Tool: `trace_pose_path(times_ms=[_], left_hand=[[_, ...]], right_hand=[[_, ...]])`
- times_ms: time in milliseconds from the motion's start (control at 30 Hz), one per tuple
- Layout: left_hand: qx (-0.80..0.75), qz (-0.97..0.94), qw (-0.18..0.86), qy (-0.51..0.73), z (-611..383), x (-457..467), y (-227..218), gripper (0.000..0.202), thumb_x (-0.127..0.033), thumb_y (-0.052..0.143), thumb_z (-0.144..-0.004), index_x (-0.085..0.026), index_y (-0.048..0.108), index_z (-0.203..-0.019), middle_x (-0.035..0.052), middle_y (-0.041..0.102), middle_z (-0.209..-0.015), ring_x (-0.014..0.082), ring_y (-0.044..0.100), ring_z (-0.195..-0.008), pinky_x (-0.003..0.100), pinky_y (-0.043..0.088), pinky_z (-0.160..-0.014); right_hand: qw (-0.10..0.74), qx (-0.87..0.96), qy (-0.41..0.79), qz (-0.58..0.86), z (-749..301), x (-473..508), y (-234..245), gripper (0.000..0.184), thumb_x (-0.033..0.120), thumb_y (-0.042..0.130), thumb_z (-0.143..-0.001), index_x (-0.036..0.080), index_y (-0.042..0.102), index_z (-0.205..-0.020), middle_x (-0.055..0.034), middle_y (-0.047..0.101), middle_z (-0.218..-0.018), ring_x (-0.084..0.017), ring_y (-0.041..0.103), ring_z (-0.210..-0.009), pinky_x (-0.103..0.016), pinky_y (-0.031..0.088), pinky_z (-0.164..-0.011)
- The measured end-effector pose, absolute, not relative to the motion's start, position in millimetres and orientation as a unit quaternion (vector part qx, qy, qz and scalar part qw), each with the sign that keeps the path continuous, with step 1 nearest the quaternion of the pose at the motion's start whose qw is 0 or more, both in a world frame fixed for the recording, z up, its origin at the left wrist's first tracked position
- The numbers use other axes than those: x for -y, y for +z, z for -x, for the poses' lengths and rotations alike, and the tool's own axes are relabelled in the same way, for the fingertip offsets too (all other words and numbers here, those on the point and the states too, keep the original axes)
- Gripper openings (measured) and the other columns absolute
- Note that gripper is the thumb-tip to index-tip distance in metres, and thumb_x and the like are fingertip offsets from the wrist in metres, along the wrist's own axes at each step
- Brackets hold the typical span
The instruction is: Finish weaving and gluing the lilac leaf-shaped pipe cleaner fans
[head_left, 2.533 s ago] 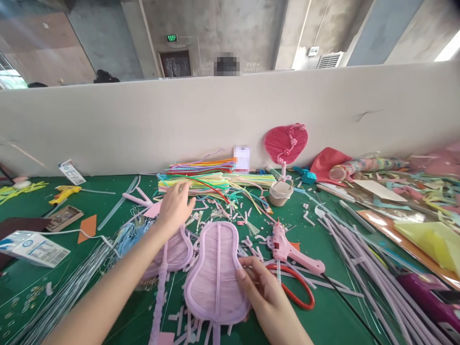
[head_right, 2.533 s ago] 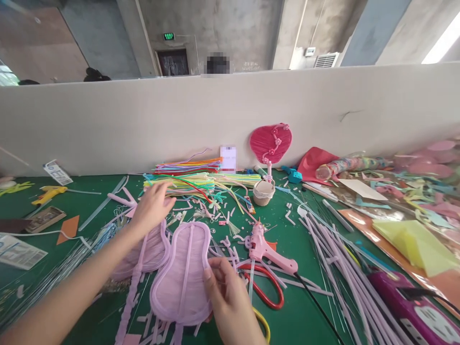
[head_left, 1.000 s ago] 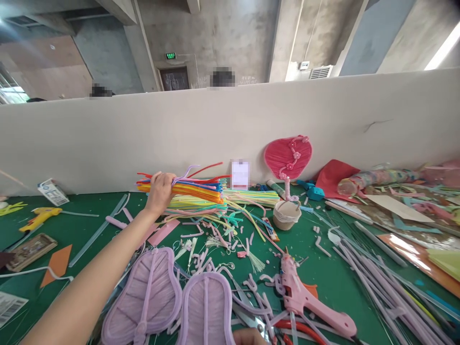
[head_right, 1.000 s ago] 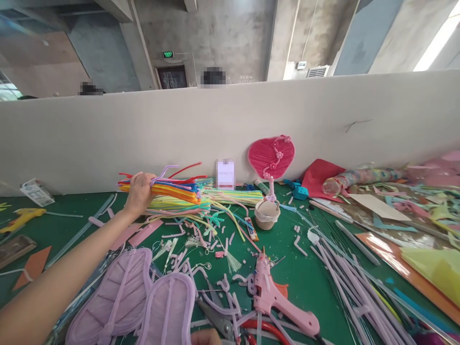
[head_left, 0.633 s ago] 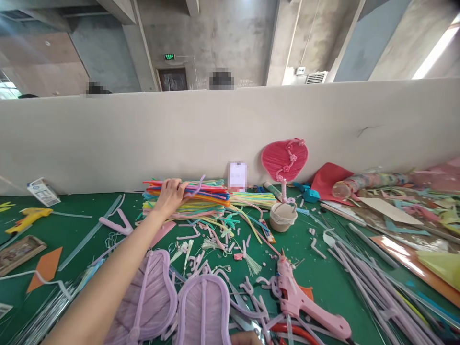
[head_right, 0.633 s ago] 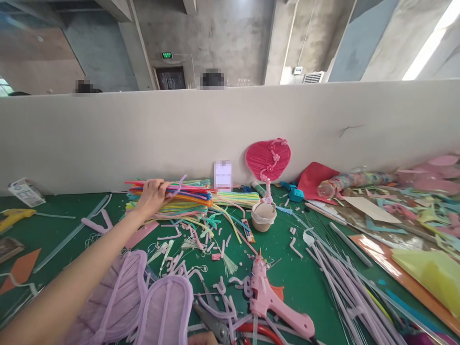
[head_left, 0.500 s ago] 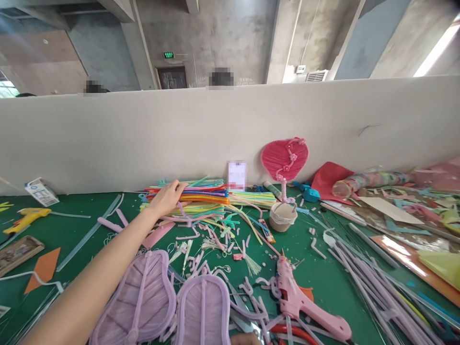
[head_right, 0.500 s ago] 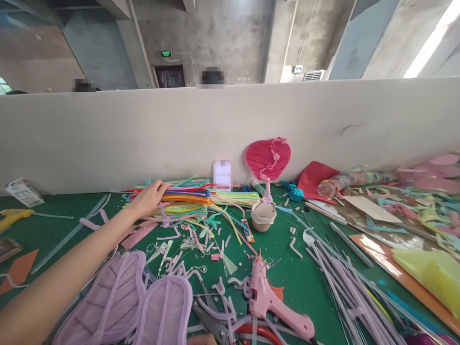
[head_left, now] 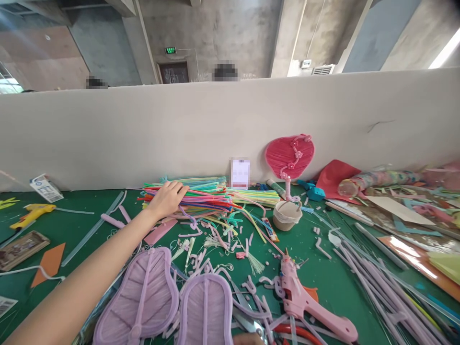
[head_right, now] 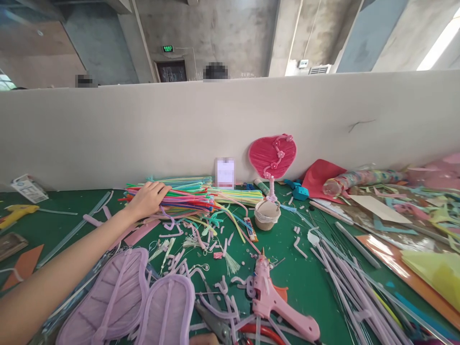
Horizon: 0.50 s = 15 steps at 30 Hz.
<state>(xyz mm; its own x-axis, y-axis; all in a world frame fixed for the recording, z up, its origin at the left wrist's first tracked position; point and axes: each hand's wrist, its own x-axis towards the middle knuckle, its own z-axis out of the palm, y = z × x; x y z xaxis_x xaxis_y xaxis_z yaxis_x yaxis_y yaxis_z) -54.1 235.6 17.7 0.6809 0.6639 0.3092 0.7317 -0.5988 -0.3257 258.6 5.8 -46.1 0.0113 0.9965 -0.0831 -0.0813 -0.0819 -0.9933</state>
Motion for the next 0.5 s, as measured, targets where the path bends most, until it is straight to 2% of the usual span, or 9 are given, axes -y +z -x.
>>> trace_pose_path(times_ms=[67, 133, 200, 367, 433, 500], left_hand=[[0.395, 0.885, 0.229, -0.092, 54, -236, 13, 0.027, -0.022, 0.048, -0.09, -0.013, 0.061, -0.113, 0.0179, 0.062, -0.102, 0.0312, 0.056, -0.099, 0.042, 0.041, -0.081], [0.401, 0.879, 0.236, -0.104, 54, -238, 10, 0.03, -0.013, 0.038, -0.092, -0.014, 0.062, -0.11, 0.0181, 0.061, -0.1, 0.03, 0.056, -0.095, 0.042, 0.041, -0.079], [0.407, 0.875, 0.239, -0.111, 53, -240, 9, 0.033, -0.011, 0.033, -0.092, -0.014, 0.062, -0.108, 0.0183, 0.06, -0.099, 0.03, 0.055, -0.093, 0.042, 0.04, -0.077], [0.436, 0.861, 0.221, -0.137, 45, -247, 15, 0.033, -0.013, 0.035, -0.092, -0.015, 0.058, -0.116, 0.0199, 0.058, -0.104, 0.0337, 0.053, -0.098, 0.047, 0.039, -0.081], [0.452, 0.856, 0.202, -0.147, 40, -252, 15, 0.034, -0.021, 0.041, -0.092, -0.014, 0.053, -0.123, 0.0223, 0.055, -0.112, 0.037, 0.05, -0.106, 0.05, 0.037, -0.086], [0.46, 0.859, 0.17, -0.147, 36, -257, 13, 0.043, -0.034, 0.049, -0.091, -0.014, 0.049, -0.129, 0.022, 0.051, -0.119, 0.0383, 0.048, -0.113, 0.051, 0.037, -0.091]], right_hand=[[0.511, 0.449, 0.532, 0.504, -259, -3, -43, 0.033, 0.058, 0.057, -0.076, 0.046, 0.063, -0.107, -0.0038, 0.069, -0.086, -0.04, 0.059, -0.111, -0.042, 0.06, -0.068], [0.519, 0.445, 0.528, 0.502, -260, 0, -40, 0.035, 0.059, 0.058, -0.077, 0.045, 0.063, -0.108, -0.0032, 0.069, -0.086, -0.039, 0.059, -0.113, -0.04, 0.06, -0.07], [0.528, 0.443, 0.525, 0.499, -259, 3, -39, 0.038, 0.06, 0.06, -0.076, 0.043, 0.063, -0.109, -0.0025, 0.07, -0.088, -0.038, 0.058, -0.115, -0.037, 0.06, -0.072], [0.538, 0.44, 0.525, 0.491, -258, 4, -42, 0.033, 0.058, 0.059, -0.079, 0.04, 0.066, -0.106, -0.0018, 0.07, -0.091, -0.037, 0.058, -0.116, -0.038, 0.06, -0.074], [0.537, 0.44, 0.528, 0.489, -260, 3, -44, 0.029, 0.056, 0.059, -0.08, 0.04, 0.067, -0.104, -0.002, 0.07, -0.09, -0.037, 0.059, -0.114, -0.039, 0.06, -0.072], [0.532, 0.442, 0.533, 0.487, -261, 1, -46, 0.025, 0.053, 0.059, -0.082, 0.04, 0.068, -0.102, -0.0019, 0.07, -0.09, -0.037, 0.059, -0.113, -0.039, 0.059, -0.069]])
